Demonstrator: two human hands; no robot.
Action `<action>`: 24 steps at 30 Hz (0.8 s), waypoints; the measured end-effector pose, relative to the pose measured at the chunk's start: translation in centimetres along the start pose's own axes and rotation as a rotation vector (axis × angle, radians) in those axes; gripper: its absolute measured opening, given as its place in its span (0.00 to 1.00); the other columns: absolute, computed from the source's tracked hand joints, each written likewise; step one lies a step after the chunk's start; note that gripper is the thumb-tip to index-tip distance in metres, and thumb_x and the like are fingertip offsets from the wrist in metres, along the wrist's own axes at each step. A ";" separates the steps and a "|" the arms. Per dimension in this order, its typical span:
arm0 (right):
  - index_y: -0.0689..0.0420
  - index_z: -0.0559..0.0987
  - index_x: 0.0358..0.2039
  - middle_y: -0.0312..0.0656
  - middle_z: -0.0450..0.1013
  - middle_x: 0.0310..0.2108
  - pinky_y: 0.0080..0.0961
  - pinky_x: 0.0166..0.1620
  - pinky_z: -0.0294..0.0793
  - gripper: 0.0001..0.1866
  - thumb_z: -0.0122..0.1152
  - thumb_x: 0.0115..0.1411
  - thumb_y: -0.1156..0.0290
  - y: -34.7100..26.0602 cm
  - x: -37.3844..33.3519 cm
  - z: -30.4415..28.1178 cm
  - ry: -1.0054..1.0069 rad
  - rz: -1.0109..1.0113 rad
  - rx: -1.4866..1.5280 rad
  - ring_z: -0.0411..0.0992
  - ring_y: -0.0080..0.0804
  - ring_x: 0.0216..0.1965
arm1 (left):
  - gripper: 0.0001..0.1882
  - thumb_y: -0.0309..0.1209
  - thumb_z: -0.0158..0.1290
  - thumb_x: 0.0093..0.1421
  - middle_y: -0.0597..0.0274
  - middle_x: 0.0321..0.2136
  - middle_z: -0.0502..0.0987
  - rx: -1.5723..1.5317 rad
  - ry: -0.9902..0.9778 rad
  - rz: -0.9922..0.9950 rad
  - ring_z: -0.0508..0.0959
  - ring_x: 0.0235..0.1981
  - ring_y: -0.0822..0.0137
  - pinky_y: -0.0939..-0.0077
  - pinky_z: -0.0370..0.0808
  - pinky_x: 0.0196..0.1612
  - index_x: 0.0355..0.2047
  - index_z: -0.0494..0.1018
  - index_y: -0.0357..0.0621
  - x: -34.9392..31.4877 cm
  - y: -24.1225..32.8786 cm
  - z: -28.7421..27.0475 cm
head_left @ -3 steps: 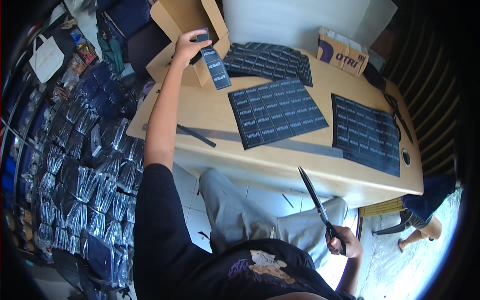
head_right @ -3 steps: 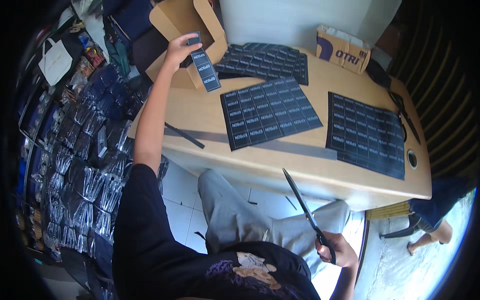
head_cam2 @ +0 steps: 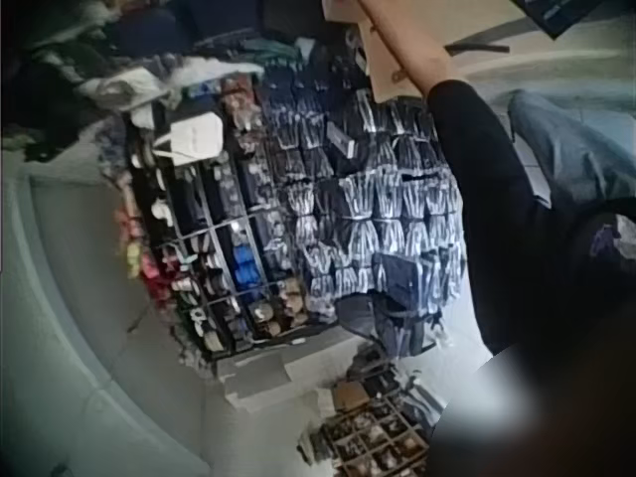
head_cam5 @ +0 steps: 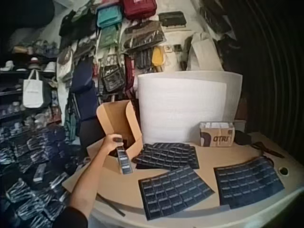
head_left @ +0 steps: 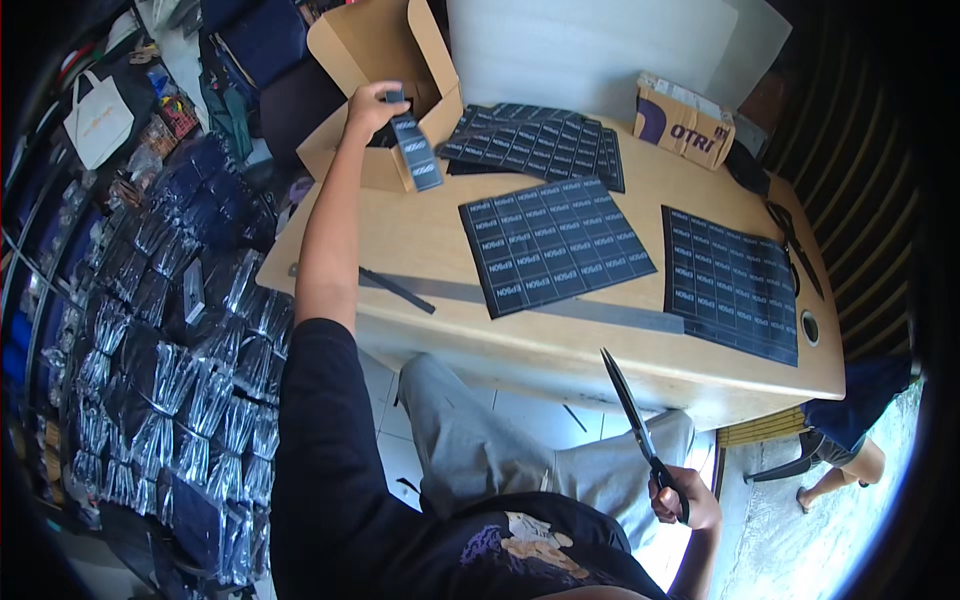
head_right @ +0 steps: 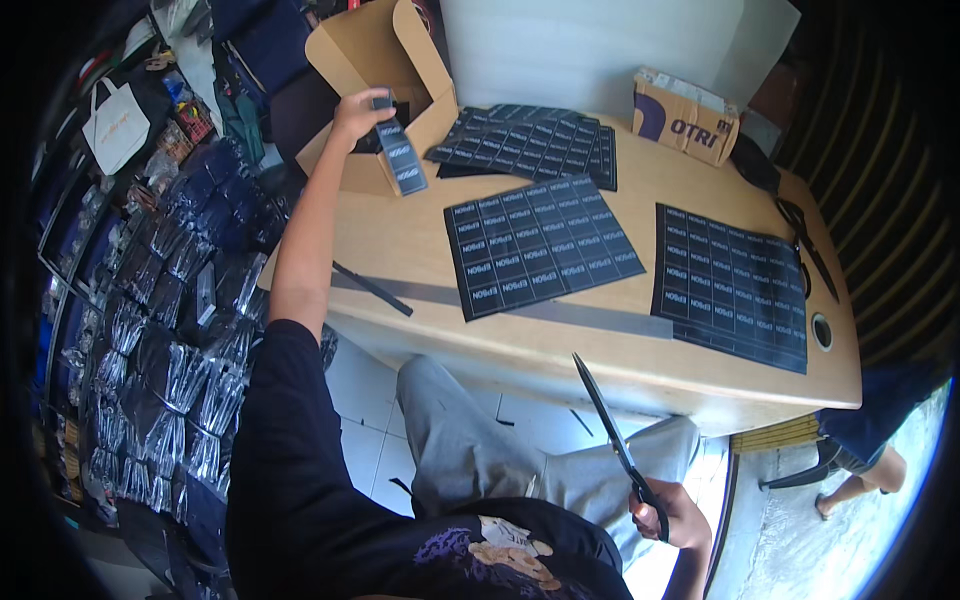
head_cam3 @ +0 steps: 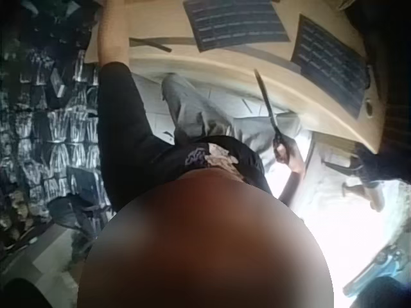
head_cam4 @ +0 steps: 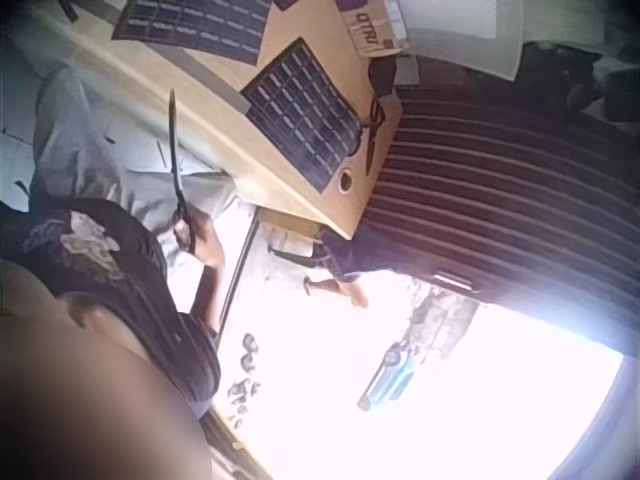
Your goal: Cutting individual Epson product labels from a larger sheet using scissors.
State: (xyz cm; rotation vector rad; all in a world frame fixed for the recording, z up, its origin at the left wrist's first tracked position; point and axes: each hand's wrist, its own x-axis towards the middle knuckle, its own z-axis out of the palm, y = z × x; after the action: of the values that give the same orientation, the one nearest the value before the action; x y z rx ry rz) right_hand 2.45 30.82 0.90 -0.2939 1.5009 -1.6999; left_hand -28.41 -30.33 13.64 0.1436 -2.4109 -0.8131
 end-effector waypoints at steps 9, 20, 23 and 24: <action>0.63 0.71 0.28 0.32 0.65 0.16 0.14 0.19 0.58 0.32 0.68 0.45 0.43 0.3 -0.5 1.1 0.237 -0.066 -0.076 0.62 0.16 0.15 | 0.36 0.29 0.67 0.41 0.48 0.45 0.74 -0.250 -0.053 -0.015 0.76 0.43 0.65 0.73 0.73 0.47 0.53 0.68 0.43 -2.2 0.0 -4.1; 0.60 0.63 0.36 0.36 0.64 0.27 0.16 0.26 0.57 0.47 0.62 0.35 0.27 -4.7 12.3 5.7 0.285 -0.678 0.102 0.57 0.17 0.23 | 0.27 0.16 0.62 0.45 0.57 0.36 0.73 -0.869 -0.567 0.137 0.76 0.35 0.75 0.88 0.75 0.32 0.46 0.67 0.34 -24.5 21.9 1.5; 0.61 0.64 0.41 0.35 0.64 0.29 0.15 0.25 0.54 0.34 0.71 0.42 0.54 -6.3 13.6 6.8 0.298 -0.845 0.093 0.55 0.15 0.21 | 0.26 0.16 0.62 0.45 0.57 0.35 0.73 -0.927 -0.553 0.168 0.77 0.31 0.76 0.91 0.74 0.28 0.46 0.67 0.34 -27.3 23.4 2.6; 0.61 0.65 0.41 0.34 0.64 0.26 0.14 0.24 0.53 0.31 0.72 0.43 0.63 -7.2 13.1 7.3 0.328 -0.856 0.058 0.54 0.14 0.20 | 0.26 0.16 0.62 0.46 0.57 0.35 0.73 -0.924 -0.542 0.178 0.77 0.31 0.76 0.90 0.74 0.29 0.46 0.67 0.34 -27.7 23.7 3.1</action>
State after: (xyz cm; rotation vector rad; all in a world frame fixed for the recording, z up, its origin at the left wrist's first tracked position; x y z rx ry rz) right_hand -4.07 16.10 4.94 -0.7314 1.6763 -2.5517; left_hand -5.43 -1.97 11.72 -0.7166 -2.1724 -1.9543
